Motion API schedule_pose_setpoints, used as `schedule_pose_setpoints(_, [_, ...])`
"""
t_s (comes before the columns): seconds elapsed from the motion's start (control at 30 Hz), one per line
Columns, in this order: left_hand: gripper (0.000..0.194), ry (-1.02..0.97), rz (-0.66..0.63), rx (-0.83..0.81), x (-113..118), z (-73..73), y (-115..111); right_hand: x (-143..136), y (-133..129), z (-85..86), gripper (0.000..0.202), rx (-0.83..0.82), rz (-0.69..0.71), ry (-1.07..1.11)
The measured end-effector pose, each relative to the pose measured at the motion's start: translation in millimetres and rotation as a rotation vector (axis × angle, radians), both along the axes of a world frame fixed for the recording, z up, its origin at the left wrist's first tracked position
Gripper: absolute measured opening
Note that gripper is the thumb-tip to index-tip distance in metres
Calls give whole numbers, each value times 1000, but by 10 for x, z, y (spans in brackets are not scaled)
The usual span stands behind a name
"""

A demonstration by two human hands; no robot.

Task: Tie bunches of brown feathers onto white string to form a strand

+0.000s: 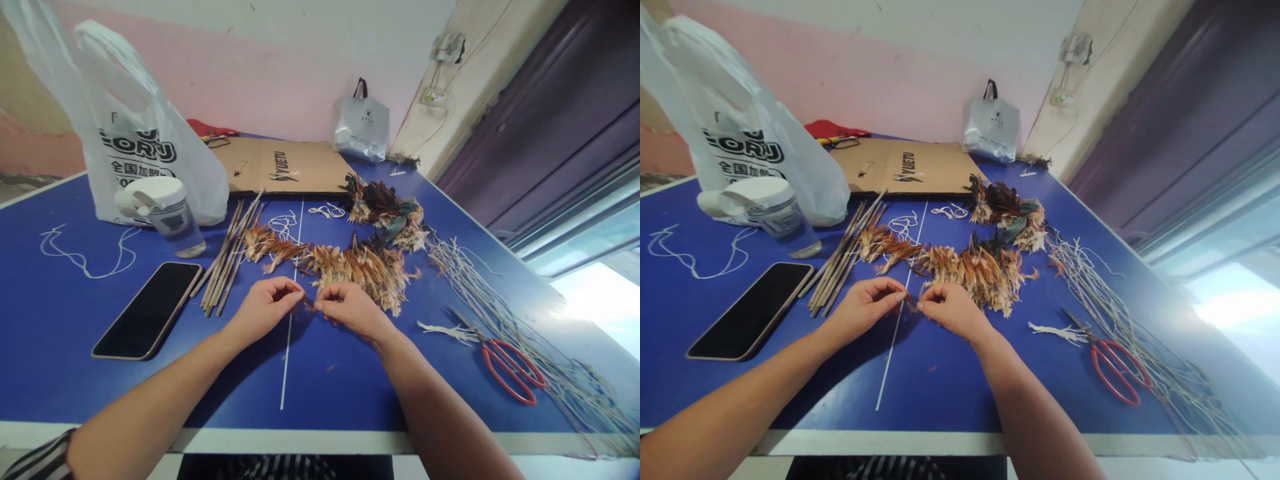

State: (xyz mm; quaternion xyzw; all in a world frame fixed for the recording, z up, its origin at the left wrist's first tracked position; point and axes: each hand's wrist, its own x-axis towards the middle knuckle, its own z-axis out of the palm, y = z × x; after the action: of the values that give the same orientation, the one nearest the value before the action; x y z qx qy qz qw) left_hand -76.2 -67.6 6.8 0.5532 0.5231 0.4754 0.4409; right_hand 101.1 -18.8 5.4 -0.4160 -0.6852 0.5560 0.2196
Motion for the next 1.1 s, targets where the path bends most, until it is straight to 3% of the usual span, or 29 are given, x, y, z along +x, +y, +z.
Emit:
schedule_pose_setpoints(0.37, [14, -25, -71, 4, 32, -54, -17, -120, -31, -32, 21, -234, 26, 149])
schedule_pose_setpoints(0.6, [23, -252, -83, -177, 33, -54, -1, -155, -30, -112, 21, -417, -14, 329])
schedule_pose_setpoints(0.73, [31, -425, -84, -250, -6, -70, 22, -141, 5, -106, 25, -472, -115, 409])
schedule_pose_setpoints(0.8, [29, -405, -48, -260, -22, -74, 28, -135, 25, -101, 25, -430, -189, 415])
schedule_pose_setpoints(0.93, [26, -180, -28, -214, -1, -73, 18, -148, 24, -83, 24, -260, -307, 327])
schedule_pose_setpoints(1.1, [27, -118, -39, -150, 50, -105, 17, -184, -40, -56, 15, 109, -303, 187])
